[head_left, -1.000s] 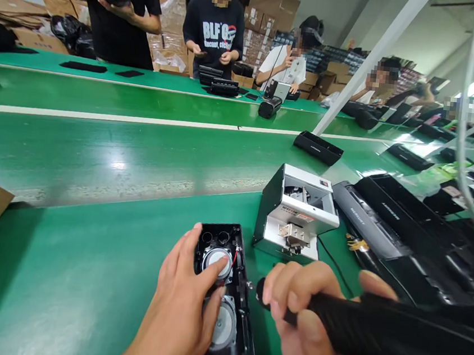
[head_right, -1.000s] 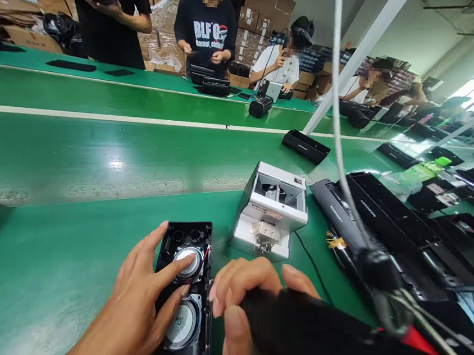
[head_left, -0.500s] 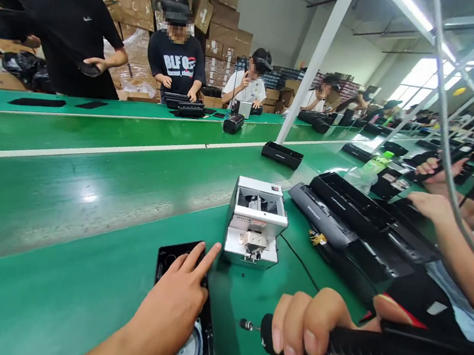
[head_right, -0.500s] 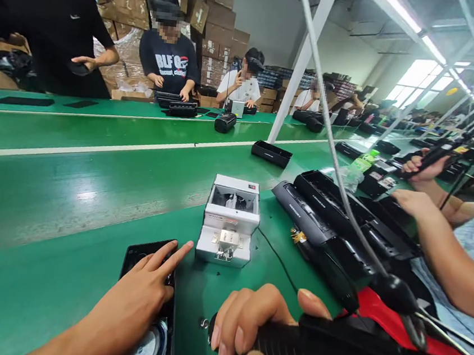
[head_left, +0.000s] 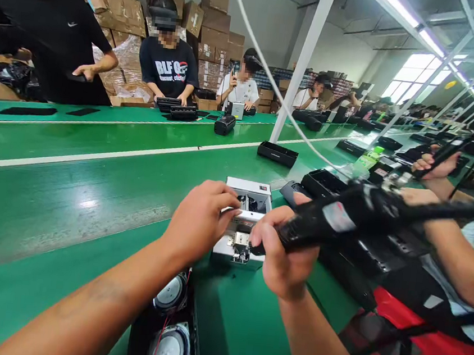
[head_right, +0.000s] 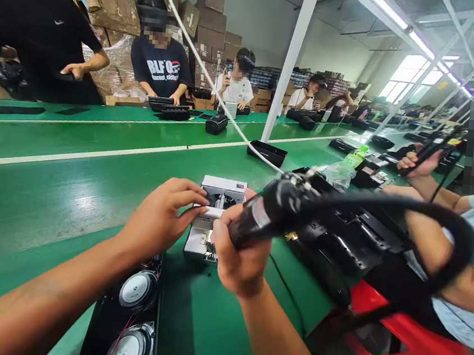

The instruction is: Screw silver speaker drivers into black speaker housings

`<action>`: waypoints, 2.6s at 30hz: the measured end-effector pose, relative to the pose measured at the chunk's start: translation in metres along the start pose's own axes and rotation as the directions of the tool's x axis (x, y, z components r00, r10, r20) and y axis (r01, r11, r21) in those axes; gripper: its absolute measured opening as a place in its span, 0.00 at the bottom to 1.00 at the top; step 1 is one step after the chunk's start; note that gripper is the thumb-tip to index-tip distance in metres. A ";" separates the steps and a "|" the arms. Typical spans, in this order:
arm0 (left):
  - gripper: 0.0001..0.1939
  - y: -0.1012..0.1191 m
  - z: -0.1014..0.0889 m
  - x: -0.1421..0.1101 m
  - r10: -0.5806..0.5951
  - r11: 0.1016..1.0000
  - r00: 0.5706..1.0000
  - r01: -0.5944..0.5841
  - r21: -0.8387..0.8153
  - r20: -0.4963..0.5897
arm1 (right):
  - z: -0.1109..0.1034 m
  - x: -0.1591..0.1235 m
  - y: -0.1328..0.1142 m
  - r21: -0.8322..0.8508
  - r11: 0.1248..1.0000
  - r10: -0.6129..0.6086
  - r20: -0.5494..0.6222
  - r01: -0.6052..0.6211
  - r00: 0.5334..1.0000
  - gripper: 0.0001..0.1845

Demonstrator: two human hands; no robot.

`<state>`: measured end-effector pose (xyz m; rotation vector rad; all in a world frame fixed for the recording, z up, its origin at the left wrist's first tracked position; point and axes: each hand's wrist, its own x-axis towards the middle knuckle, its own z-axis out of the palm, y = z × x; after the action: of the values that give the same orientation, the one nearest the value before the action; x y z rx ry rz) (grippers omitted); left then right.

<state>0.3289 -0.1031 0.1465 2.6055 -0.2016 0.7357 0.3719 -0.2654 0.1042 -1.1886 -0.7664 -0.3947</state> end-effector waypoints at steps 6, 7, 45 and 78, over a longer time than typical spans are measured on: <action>0.11 -0.003 0.031 0.015 -0.031 0.999 0.998 0.032 -0.018 0.057 | 0.010 0.019 0.012 0.025 0.985 0.166 0.080 -0.168 0.983 0.23; 0.13 -0.005 0.029 0.009 -0.049 0.998 0.998 0.050 -0.024 0.040 | 0.010 0.021 0.014 0.028 0.982 0.185 0.079 -0.187 0.980 0.23; 0.14 0.012 0.006 -0.187 -0.217 0.947 0.976 0.217 -0.238 0.029 | 0.051 -0.050 -0.072 0.450 0.838 0.289 0.113 -0.308 0.951 0.23; 0.11 0.017 0.014 -0.185 -0.270 0.938 0.961 0.248 -0.240 -0.060 | 0.054 -0.062 -0.070 0.402 0.871 0.242 0.150 -0.283 0.958 0.23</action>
<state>0.1736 -0.1203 0.0445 2.3127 0.0806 0.6910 0.2668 -0.2463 0.1162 -0.8889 -0.7141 0.0587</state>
